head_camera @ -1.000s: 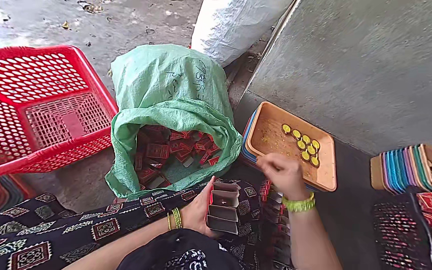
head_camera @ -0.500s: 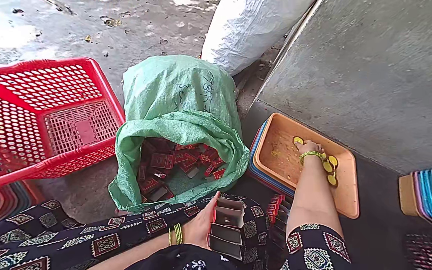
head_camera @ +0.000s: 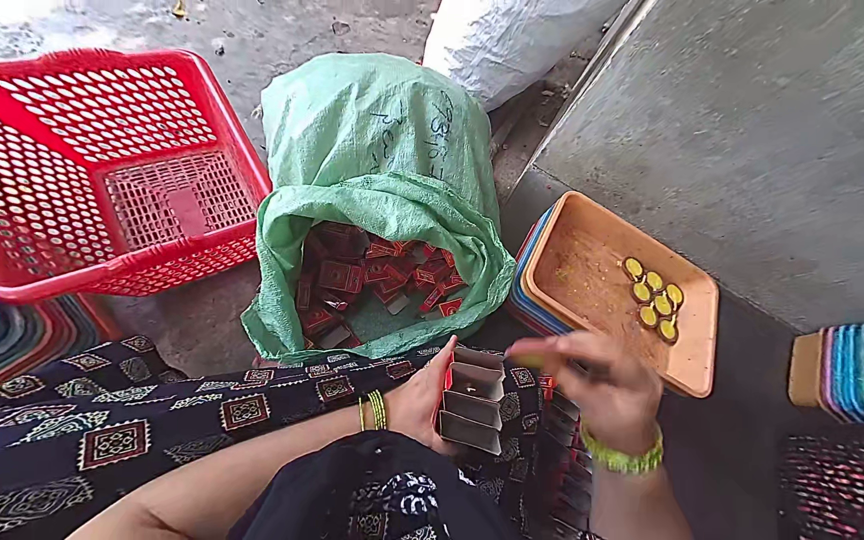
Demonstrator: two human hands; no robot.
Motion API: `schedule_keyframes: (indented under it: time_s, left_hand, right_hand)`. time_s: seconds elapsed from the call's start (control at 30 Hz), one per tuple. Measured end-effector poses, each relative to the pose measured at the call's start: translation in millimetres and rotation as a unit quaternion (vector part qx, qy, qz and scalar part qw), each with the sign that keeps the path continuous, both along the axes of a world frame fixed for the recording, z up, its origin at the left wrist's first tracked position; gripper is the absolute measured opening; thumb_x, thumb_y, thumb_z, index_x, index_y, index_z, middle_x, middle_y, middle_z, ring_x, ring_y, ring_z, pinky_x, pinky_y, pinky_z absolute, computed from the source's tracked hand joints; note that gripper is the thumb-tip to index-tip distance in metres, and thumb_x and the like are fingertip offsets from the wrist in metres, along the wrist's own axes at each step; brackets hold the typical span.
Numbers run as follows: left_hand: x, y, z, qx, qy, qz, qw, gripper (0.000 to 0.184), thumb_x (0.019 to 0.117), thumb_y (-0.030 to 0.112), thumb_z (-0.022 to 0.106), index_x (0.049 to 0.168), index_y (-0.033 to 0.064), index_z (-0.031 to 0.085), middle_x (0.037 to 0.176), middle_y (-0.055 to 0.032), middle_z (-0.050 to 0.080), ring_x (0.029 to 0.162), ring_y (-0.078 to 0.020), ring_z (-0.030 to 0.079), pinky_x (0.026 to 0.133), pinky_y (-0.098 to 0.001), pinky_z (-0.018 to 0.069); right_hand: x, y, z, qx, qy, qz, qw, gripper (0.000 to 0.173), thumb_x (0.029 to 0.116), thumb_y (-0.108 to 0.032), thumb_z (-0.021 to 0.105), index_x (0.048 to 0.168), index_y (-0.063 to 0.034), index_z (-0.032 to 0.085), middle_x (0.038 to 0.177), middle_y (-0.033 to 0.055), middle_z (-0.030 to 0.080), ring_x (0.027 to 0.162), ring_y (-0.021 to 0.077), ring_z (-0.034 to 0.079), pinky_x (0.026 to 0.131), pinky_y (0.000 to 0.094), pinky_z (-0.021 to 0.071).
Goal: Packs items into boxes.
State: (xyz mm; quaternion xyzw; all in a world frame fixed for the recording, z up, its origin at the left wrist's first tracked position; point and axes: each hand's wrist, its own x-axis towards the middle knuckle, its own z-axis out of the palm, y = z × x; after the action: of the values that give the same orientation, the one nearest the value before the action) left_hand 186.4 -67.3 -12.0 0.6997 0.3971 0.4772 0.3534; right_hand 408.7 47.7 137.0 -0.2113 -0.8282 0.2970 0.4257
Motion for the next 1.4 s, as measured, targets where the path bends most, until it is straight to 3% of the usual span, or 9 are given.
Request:
schedule_keyframes:
  time_s: [0.33, 0.5, 0.57, 0.67, 0.73, 0.83, 0.97, 1.2, 1.4]
  left_hand:
    - [-4, 0, 4, 0.027, 0.030, -0.018, 0.999, 0.147, 0.0636, 0.060, 0.088, 0.156, -0.0144, -0.001, 0.152, -0.0316, 0.041, 0.144, -0.0253, 0.044, 0.124, -0.0387, 0.0308]
    - [-5, 6, -3, 0.038, 0.021, -0.039, 0.998, 0.148, 0.0641, 0.060, 0.088, 0.157, -0.0105, -0.002, 0.155, -0.0254, 0.042, 0.148, -0.0209, 0.039, 0.130, -0.0431, 0.0189]
    - [-6, 7, -1, 0.044, 0.018, -0.042, 0.998, 0.148, 0.0642, 0.059, 0.089, 0.156, -0.0115, -0.003, 0.154, -0.0261, 0.042, 0.147, -0.0204, 0.039, 0.130, -0.0431, 0.0176]
    - [-7, 8, 0, 0.028, 0.024, -0.039, 0.999, 0.149, 0.0639, 0.059, 0.089, 0.157, -0.0108, -0.004, 0.154, -0.0254, 0.043, 0.147, -0.0183, 0.040, 0.130, -0.0426, 0.0166]
    - [-5, 9, -2, 0.038, 0.021, -0.034, 0.998, 0.146, 0.0665, 0.063, 0.087, 0.157, -0.0112, -0.002, 0.153, -0.0252, 0.044, 0.147, -0.0183, 0.040, 0.130, -0.0442, 0.0158]
    - [-4, 11, -2, 0.044, 0.026, -0.030, 0.998, 0.140, 0.0696, 0.063, 0.084, 0.157, -0.0107, 0.005, 0.154, -0.0242, 0.043, 0.148, -0.0190, 0.038, 0.130, -0.0464, 0.0129]
    - [-2, 12, 0, 0.026, 0.016, -0.026, 0.999, 0.140, 0.0687, 0.061, 0.086, 0.157, -0.0106, 0.004, 0.153, -0.0226, 0.045, 0.147, -0.0174, 0.040, 0.130, -0.0436, 0.0160]
    - [-4, 10, -4, 0.030, 0.011, -0.040, 0.999, 0.146, 0.0679, 0.064, 0.085, 0.156, -0.0120, -0.003, 0.154, -0.0268, 0.041, 0.148, -0.0192, 0.039, 0.130, -0.0438, 0.0165]
    - [-4, 6, 0, 0.018, 0.019, -0.037, 0.999, 0.148, 0.0633, 0.060, 0.088, 0.155, -0.0151, 0.000, 0.152, -0.0304, 0.042, 0.147, -0.0239, 0.040, 0.130, -0.0426, 0.0172]
  right_hand:
    - [-16, -63, 5, 0.098, -0.209, 0.075, 0.970, 0.019, 0.0957, -0.023, 0.073, 0.113, -0.0162, 0.079, 0.110, 0.0025, 0.074, 0.104, 0.0137, 0.068, 0.091, 0.0306, 0.0573]
    - [21, 12, 5, 0.063, -0.222, -0.164, 0.959, 0.024, 0.0970, -0.032, 0.069, 0.103, -0.0108, 0.079, 0.103, 0.0040, 0.076, 0.098, 0.0154, 0.072, 0.087, 0.0385, 0.0608]
    - [56, 77, -11, -0.007, -0.295, -0.350, 0.889, 0.032, 0.1007, -0.033, 0.062, 0.110, -0.0047, 0.075, 0.107, 0.0155, 0.073, 0.098, 0.0297, 0.071, 0.086, 0.0517, 0.0580]
    - [122, 169, -47, -0.164, -0.395, -0.511, 0.745, 0.042, 0.1004, -0.030, 0.063, 0.131, -0.0019, 0.067, 0.131, 0.0310, 0.062, 0.126, 0.0488, 0.057, 0.105, 0.0664, 0.0428]
    - [158, 202, -65, -0.228, -0.466, -0.542, 0.662, 0.049, 0.1018, -0.035, 0.061, 0.136, 0.0003, 0.062, 0.142, 0.0350, 0.052, 0.137, 0.0520, 0.045, 0.111, 0.0673, 0.0357]
    - [181, 218, -76, -0.281, -0.491, -0.563, 0.602, 0.065, 0.1003, -0.052, 0.059, 0.124, 0.0079, 0.067, 0.142, 0.0323, 0.055, 0.141, 0.0455, 0.045, 0.115, 0.0622, 0.0323]
    - [184, 221, -82, -0.251, -0.521, -0.561, 0.593, 0.066, 0.0994, -0.055, 0.060, 0.119, 0.0072, 0.069, 0.138, 0.0308, 0.058, 0.138, 0.0436, 0.048, 0.114, 0.0597, 0.0346]
    - [189, 206, -87, -0.227, -0.474, -0.539, 0.658, 0.049, 0.0997, -0.045, 0.065, 0.126, -0.0040, 0.071, 0.138, 0.0315, 0.057, 0.135, 0.0479, 0.048, 0.112, 0.0632, 0.0361]
    - [181, 199, -83, -0.270, -0.396, -0.499, 0.722, 0.058, 0.0846, -0.030, 0.086, 0.125, 0.0059, 0.064, 0.125, 0.0334, 0.063, 0.122, 0.0486, 0.059, 0.105, 0.0666, 0.0414]
